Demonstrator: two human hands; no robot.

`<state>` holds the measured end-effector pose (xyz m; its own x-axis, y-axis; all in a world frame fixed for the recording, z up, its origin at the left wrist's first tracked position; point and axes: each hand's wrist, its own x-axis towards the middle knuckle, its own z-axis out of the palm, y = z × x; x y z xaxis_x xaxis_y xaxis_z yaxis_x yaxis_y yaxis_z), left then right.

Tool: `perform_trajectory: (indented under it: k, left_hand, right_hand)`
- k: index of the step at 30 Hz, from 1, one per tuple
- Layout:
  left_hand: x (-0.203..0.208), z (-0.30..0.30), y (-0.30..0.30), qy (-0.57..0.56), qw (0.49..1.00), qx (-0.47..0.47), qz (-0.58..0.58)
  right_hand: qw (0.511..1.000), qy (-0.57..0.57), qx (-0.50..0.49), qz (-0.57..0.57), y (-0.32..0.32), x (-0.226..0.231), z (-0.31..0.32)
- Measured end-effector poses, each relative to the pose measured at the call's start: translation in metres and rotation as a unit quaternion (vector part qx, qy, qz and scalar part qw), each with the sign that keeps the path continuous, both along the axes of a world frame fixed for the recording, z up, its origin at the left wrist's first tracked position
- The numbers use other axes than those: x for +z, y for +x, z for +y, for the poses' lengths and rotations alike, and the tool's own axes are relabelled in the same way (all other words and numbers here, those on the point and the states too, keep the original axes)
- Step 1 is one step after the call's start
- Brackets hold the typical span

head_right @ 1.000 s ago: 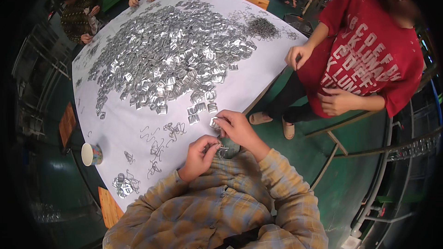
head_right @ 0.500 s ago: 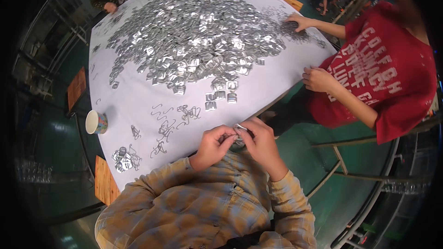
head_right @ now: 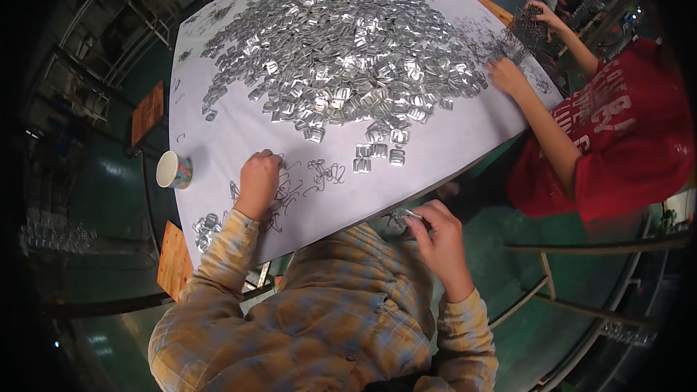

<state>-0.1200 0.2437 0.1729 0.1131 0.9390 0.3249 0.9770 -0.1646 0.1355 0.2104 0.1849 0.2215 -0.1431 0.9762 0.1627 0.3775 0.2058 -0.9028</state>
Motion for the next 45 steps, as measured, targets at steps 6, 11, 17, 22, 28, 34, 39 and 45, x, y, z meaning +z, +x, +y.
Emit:
perform_trajectory:
  k: [6,11,17,22,28,34,39,45]
  left_hand:
    - [-0.012,0.002,-0.014,-0.065,0.987,-0.019,0.145]
    - [-0.004,0.012,-0.014,-0.075,0.99,-0.041,0.114]
    - [0.033,0.002,0.058,-0.14,0.886,-0.196,-0.397]
    - [0.044,-0.027,0.122,-0.196,0.762,-0.33,-0.521]
    - [0.035,-0.029,0.14,-0.19,0.777,-0.309,-0.515]
    - [0.028,-0.038,0.147,-0.18,0.762,-0.285,-0.553]
    - [0.027,-0.045,0.145,-0.175,0.789,-0.282,-0.517]
    - [0.014,-0.049,0.149,-0.158,0.816,-0.306,-0.465]
  right_hand:
    - [0.999,0.035,0.025,-0.013,0.001,-0.011,0.008]
    - [1.0,0.011,0.026,0.0,0.0,-0.011,0.007]
    - [0.999,-0.023,0.028,0.026,-0.004,-0.014,0.005]
    - [0.999,0.007,0.041,-0.004,-0.008,-0.008,0.004]
    - [1.0,0.014,0.023,-0.008,-0.009,-0.01,-0.001]
    - [0.998,-0.011,0.054,-0.006,-0.006,-0.011,0.003]
    - [1.0,-0.004,-0.003,0.022,0.003,-0.046,0.04]
    - [0.971,0.059,-0.053,-0.225,-0.027,-0.083,0.093]
